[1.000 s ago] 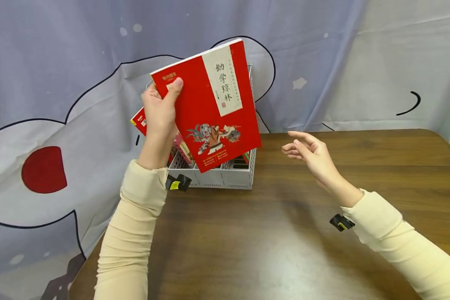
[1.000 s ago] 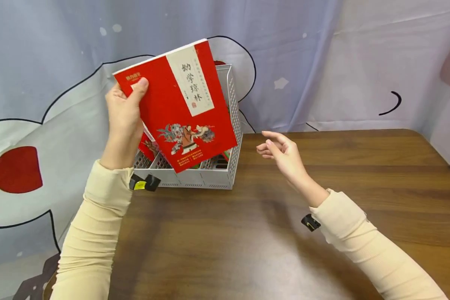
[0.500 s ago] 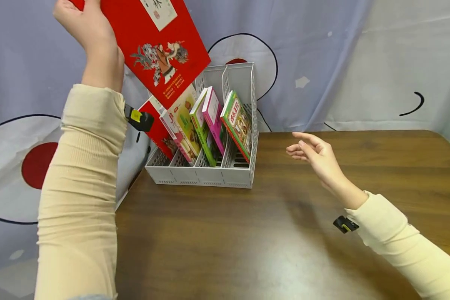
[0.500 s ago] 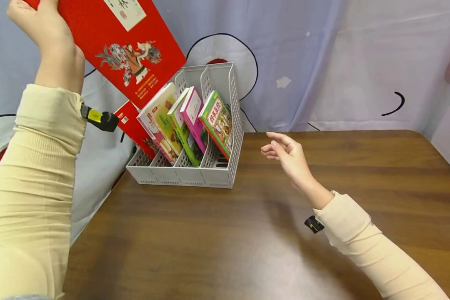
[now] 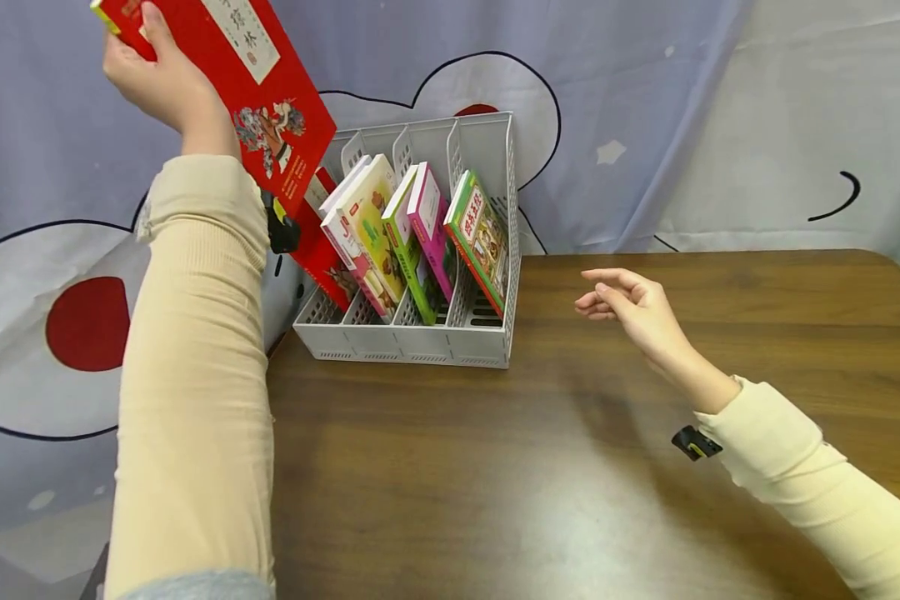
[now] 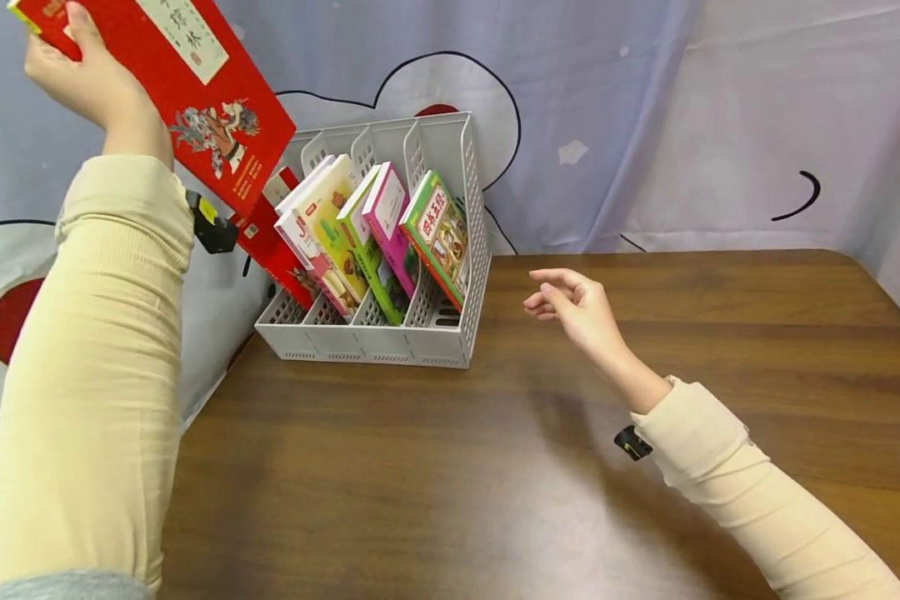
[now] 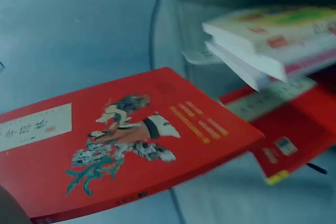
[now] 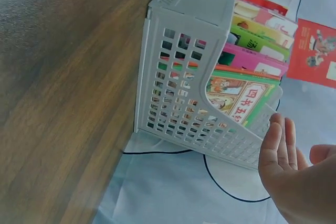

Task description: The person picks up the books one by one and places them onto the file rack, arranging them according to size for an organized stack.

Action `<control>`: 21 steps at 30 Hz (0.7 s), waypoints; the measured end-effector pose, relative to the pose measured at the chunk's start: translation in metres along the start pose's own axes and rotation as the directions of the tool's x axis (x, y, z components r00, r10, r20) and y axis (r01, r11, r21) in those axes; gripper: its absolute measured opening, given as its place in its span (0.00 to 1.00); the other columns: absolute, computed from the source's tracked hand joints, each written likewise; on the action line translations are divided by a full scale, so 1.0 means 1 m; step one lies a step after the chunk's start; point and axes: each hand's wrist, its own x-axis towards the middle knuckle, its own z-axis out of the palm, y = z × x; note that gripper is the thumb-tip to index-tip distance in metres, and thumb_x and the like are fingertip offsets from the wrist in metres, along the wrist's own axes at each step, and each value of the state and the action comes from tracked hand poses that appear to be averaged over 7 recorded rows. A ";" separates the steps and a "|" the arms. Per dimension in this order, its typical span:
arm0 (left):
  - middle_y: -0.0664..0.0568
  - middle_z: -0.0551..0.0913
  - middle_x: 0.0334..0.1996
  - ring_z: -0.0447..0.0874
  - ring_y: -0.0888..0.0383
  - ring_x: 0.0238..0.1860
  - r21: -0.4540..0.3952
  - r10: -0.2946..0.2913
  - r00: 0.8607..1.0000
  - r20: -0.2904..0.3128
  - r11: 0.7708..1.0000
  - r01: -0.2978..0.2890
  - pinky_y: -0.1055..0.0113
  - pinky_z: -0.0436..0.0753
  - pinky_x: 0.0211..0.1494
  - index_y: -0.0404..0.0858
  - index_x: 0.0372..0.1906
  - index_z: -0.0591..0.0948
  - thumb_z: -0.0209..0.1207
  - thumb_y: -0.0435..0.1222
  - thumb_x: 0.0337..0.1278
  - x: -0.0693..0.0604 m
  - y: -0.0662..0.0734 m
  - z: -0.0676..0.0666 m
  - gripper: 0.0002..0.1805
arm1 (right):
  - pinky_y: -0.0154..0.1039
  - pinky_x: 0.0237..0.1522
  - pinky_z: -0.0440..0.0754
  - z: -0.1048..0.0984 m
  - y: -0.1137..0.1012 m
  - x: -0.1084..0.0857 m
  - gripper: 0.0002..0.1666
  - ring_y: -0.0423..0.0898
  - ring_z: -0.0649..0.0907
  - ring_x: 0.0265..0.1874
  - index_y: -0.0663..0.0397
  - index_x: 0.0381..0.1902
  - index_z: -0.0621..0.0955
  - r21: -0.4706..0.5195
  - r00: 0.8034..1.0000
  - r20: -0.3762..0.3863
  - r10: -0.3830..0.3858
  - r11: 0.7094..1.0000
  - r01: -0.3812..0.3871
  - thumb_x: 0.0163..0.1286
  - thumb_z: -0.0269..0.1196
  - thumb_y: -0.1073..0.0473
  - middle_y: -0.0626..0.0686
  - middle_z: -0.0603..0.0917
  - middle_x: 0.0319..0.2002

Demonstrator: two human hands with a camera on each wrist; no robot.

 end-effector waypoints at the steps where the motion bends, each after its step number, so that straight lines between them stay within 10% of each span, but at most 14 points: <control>1: 0.54 0.84 0.40 0.81 0.66 0.39 0.014 -0.001 1.000 -0.031 1.000 0.001 0.82 0.77 0.45 0.36 0.49 0.78 0.57 0.33 0.61 0.002 -0.004 -0.004 0.12 | 0.28 0.37 0.83 0.001 0.001 0.000 0.16 0.36 0.86 0.32 0.42 0.43 0.78 -0.011 1.000 0.008 0.009 1.000 -0.009 0.72 0.49 0.68 0.42 0.87 0.28; 5: 0.54 0.83 0.34 0.81 0.65 0.35 0.045 -0.021 0.992 -0.124 0.999 0.027 0.79 0.78 0.43 0.35 0.46 0.79 0.58 0.34 0.60 0.008 -0.023 -0.018 0.11 | 0.28 0.37 0.82 0.003 0.002 -0.002 0.14 0.34 0.86 0.32 0.42 0.44 0.77 -0.044 0.999 0.027 0.040 0.998 -0.039 0.72 0.50 0.66 0.41 0.86 0.28; 12: 0.58 0.78 0.26 0.77 0.65 0.31 0.186 0.028 0.996 -0.089 0.982 -0.011 0.76 0.77 0.42 0.33 0.40 0.81 0.61 0.34 0.57 0.010 -0.074 -0.034 0.08 | 0.28 0.38 0.82 0.004 0.007 -0.005 0.14 0.34 0.86 0.32 0.41 0.44 0.77 -0.059 0.998 0.025 0.052 0.997 -0.051 0.73 0.49 0.66 0.40 0.86 0.28; 21: 0.55 0.79 0.25 0.78 0.63 0.30 0.164 -0.041 0.987 -0.154 0.984 0.067 0.74 0.79 0.42 0.32 0.41 0.81 0.61 0.35 0.57 -0.007 -0.121 -0.044 0.11 | 0.29 0.38 0.83 0.006 0.012 -0.011 0.13 0.34 0.86 0.32 0.42 0.45 0.77 -0.051 0.998 0.018 0.057 0.997 -0.056 0.73 0.49 0.65 0.40 0.86 0.28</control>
